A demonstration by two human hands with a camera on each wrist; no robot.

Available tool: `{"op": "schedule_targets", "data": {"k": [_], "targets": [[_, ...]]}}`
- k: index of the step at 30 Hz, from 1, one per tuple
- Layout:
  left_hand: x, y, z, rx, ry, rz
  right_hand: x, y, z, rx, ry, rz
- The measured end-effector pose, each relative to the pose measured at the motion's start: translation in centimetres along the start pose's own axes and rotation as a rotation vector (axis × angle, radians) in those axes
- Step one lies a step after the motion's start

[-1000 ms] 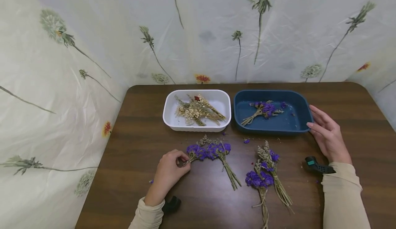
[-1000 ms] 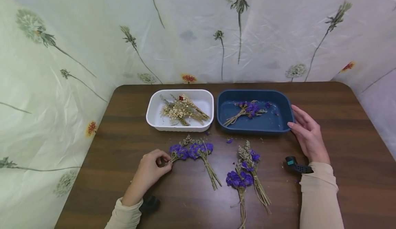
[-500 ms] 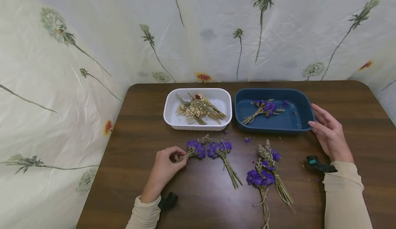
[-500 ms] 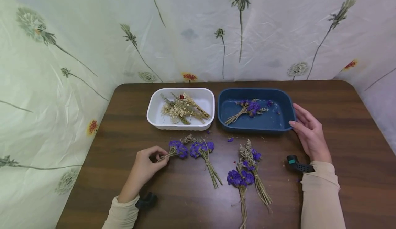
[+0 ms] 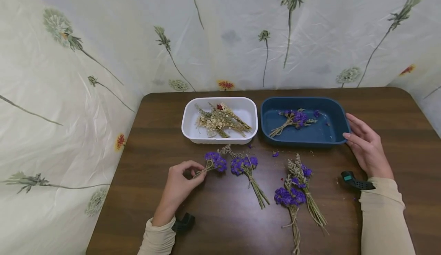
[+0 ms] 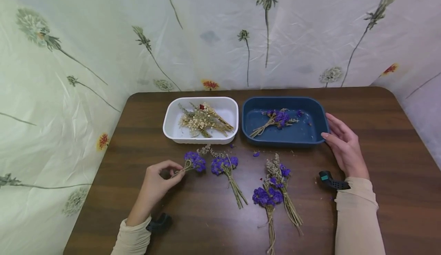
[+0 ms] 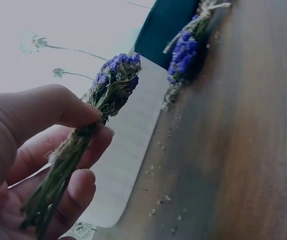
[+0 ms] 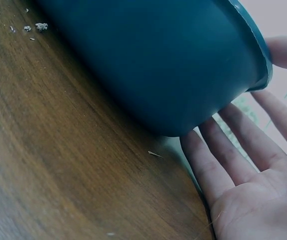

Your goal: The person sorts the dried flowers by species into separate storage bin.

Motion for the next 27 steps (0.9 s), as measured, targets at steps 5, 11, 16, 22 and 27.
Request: {"op": "schedule_targets", "data": {"k": [5, 11, 16, 22, 27], "targets": [[0.4, -0.3, 0.2, -0.005, 0.009, -0.034, -0.1, 0.1, 0.1, -0.007, -0.003, 0.004], [0.4, 0.3, 0.5, -0.047, -0.029, -0.057, -0.2, 0.0, 0.2, -0.007, 0.004, 0.007], [1.1, 1.3, 0.9, -0.087, -0.037, -0.088, -0.1, -0.1, 0.0, 0.006, 0.017, 0.001], [2.6, 2.6, 1.7, -0.153, -0.048, -0.138, 0.0, -0.2, 0.0, 0.007, 0.004, 0.001], [3.8, 3.4, 2.6, -0.181, 0.005, -0.099, 0.0, -0.2, 0.0, -0.004, -0.004, 0.001]]}}
Point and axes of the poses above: each hand's wrist, its own z-axis towards the middle knuckle, its own y-axis out of the palm, x = y × z, the point moved 8 cm from there along z, towards the middle knuckle, and after that the axes turned 6 degrees about y, right-handed, at the moved point
